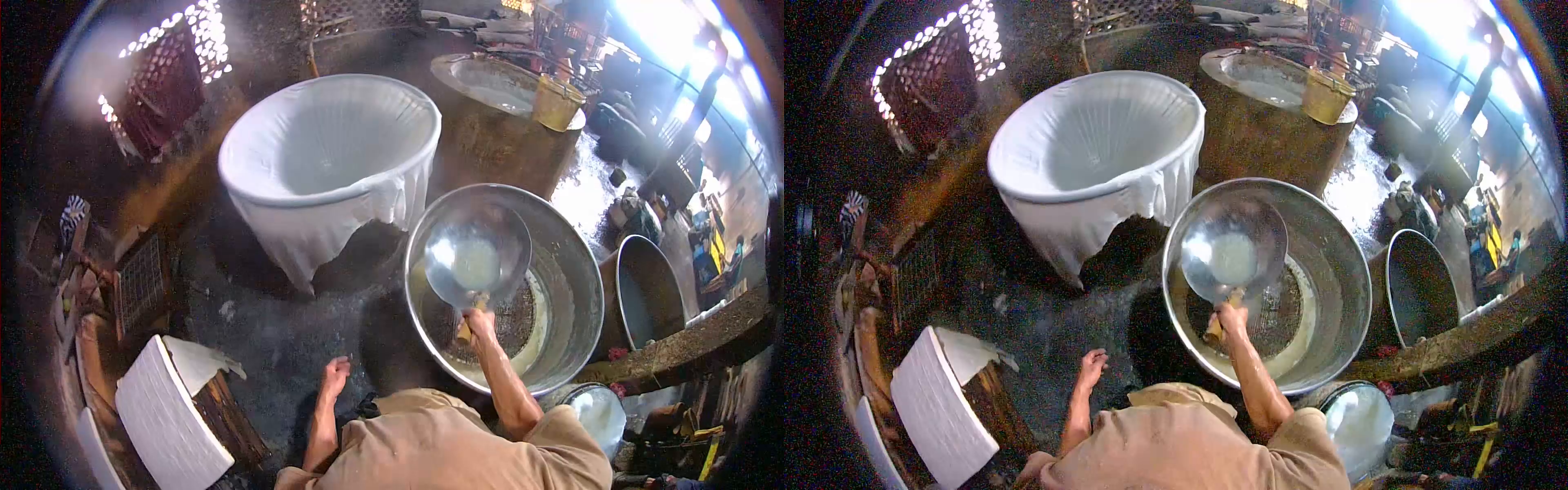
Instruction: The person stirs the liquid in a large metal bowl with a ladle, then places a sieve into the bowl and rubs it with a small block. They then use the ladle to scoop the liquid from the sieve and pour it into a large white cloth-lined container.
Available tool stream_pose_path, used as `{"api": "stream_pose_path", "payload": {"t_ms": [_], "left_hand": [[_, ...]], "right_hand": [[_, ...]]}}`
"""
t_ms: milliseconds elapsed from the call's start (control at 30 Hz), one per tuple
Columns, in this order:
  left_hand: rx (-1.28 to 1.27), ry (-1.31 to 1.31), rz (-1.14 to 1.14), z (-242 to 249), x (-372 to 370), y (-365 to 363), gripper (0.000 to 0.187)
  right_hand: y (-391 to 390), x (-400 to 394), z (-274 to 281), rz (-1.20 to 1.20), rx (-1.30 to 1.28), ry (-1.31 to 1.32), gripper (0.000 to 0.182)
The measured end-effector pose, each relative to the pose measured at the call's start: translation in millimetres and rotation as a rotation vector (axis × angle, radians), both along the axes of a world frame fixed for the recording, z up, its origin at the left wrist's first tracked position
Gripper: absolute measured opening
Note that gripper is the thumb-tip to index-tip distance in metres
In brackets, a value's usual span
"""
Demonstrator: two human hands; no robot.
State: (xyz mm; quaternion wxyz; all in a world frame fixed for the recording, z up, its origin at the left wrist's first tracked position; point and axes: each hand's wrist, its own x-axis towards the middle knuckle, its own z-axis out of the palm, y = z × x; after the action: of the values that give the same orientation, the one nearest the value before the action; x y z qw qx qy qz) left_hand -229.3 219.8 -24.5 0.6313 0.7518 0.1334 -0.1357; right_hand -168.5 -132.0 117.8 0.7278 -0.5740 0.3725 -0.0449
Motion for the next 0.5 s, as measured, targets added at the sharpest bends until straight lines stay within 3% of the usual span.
{"api": "stream_pose_path", "payload": {"t_ms": [100,167,233,333,500], "left_hand": [[-0.081,0.033,0.042,18,-30,26,0.029],[-0.039,0.093,0.131,30,-43,44,0.030],[-0.043,0.086,0.161,22,-60,68,0.031],[0.010,0.123,0.175,34,-84,95,0.031],[-0.032,0.146,0.288,23,-118,129,0.031]], "right_hand": [[25,10,50,0.120,-0.133,-0.029,0.017],[40,15,98,0.065,-0.290,-0.286,0.024],[41,25,146,0.178,-0.421,-0.440,0.032],[53,40,209,0.186,-0.541,-0.713,0.028],[82,44,239,0.401,-0.638,-0.823,0.048]]}}
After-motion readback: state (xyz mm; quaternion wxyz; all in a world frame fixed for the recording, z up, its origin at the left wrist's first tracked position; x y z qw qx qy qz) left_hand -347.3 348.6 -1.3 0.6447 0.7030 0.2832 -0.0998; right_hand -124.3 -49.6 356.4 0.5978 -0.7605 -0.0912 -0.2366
